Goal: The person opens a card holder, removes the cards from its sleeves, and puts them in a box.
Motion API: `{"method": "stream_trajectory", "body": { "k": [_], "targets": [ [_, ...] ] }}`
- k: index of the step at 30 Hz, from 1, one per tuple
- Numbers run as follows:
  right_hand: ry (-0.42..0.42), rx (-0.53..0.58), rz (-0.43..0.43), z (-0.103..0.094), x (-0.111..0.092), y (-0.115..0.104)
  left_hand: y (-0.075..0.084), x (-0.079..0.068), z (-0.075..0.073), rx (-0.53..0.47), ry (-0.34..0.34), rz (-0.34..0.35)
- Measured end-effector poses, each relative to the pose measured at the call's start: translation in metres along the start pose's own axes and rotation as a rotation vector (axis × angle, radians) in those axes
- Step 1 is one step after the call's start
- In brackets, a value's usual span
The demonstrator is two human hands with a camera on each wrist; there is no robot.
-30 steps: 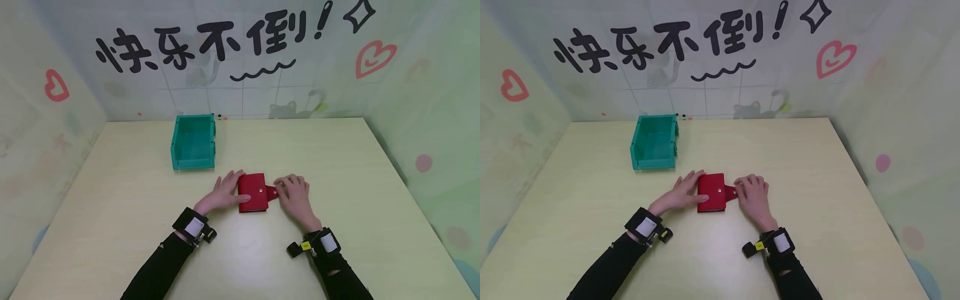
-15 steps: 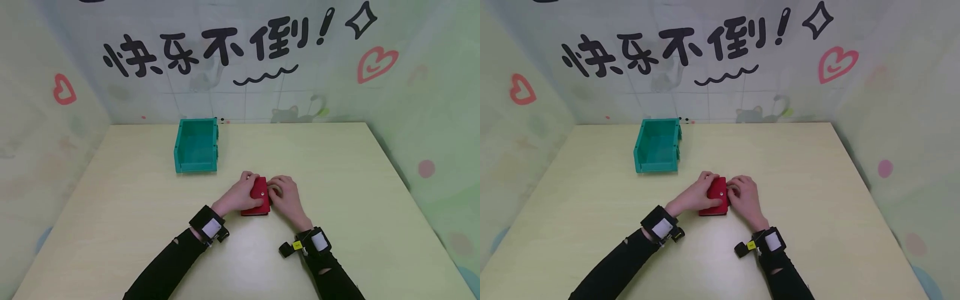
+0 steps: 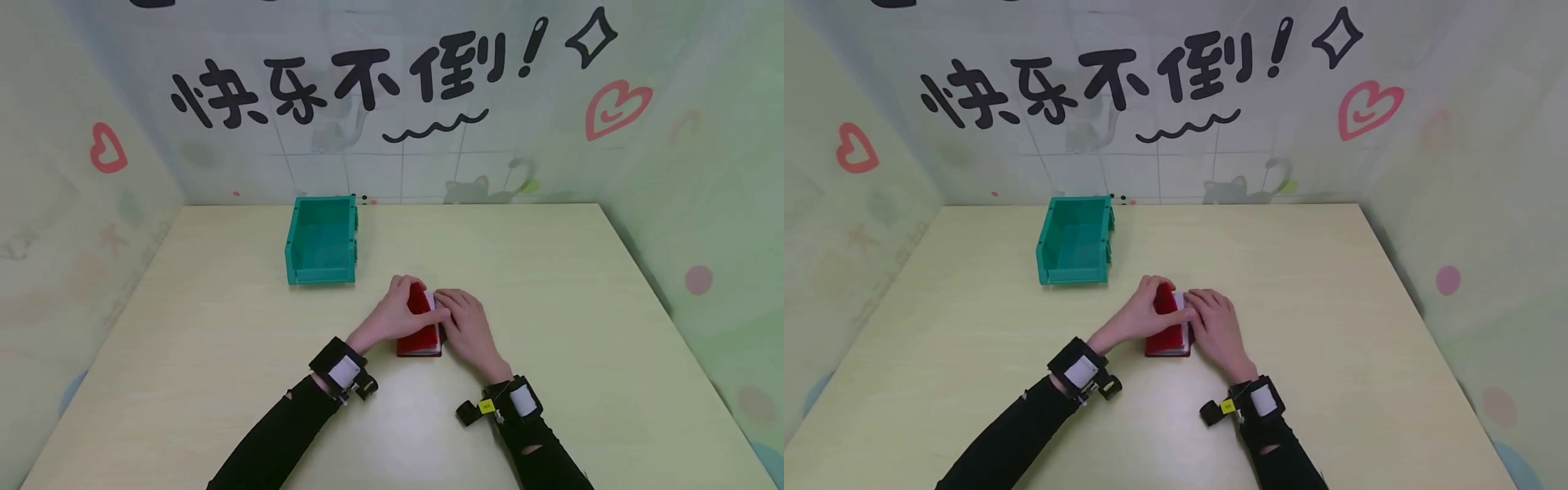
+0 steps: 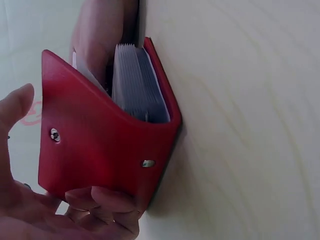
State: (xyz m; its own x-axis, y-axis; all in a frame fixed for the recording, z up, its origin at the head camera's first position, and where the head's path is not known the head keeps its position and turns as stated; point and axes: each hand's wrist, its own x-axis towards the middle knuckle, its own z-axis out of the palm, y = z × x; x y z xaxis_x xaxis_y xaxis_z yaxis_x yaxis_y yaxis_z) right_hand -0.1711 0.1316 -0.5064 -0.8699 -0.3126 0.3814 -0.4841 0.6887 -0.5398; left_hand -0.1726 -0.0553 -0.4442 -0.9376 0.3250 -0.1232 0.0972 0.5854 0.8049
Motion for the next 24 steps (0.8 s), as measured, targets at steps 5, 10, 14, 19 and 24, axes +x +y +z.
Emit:
{"method": "stream_trajectory", "body": {
  "k": [5,10,14,19,24],
  "targets": [
    [-0.016,-0.047,0.009,0.000,0.001,-0.004,-0.008,-0.003,-0.009,-0.106,0.028,-0.008],
    [-0.013,-0.057,0.022,0.002,0.001,-0.007,-0.023,-0.014,-0.027,-0.315,-0.036,-0.015],
    [-0.014,-0.027,0.008,0.006,0.002,-0.008,-0.038,-0.027,-0.039,-0.375,-0.050,-0.006],
    [-0.011,0.030,-0.008,0.010,0.004,-0.010,-0.051,-0.042,-0.045,-0.263,0.040,0.006],
    [0.001,0.068,0.001,0.011,0.008,-0.012,-0.054,-0.047,-0.045,0.027,0.190,0.035]
  ]
}}
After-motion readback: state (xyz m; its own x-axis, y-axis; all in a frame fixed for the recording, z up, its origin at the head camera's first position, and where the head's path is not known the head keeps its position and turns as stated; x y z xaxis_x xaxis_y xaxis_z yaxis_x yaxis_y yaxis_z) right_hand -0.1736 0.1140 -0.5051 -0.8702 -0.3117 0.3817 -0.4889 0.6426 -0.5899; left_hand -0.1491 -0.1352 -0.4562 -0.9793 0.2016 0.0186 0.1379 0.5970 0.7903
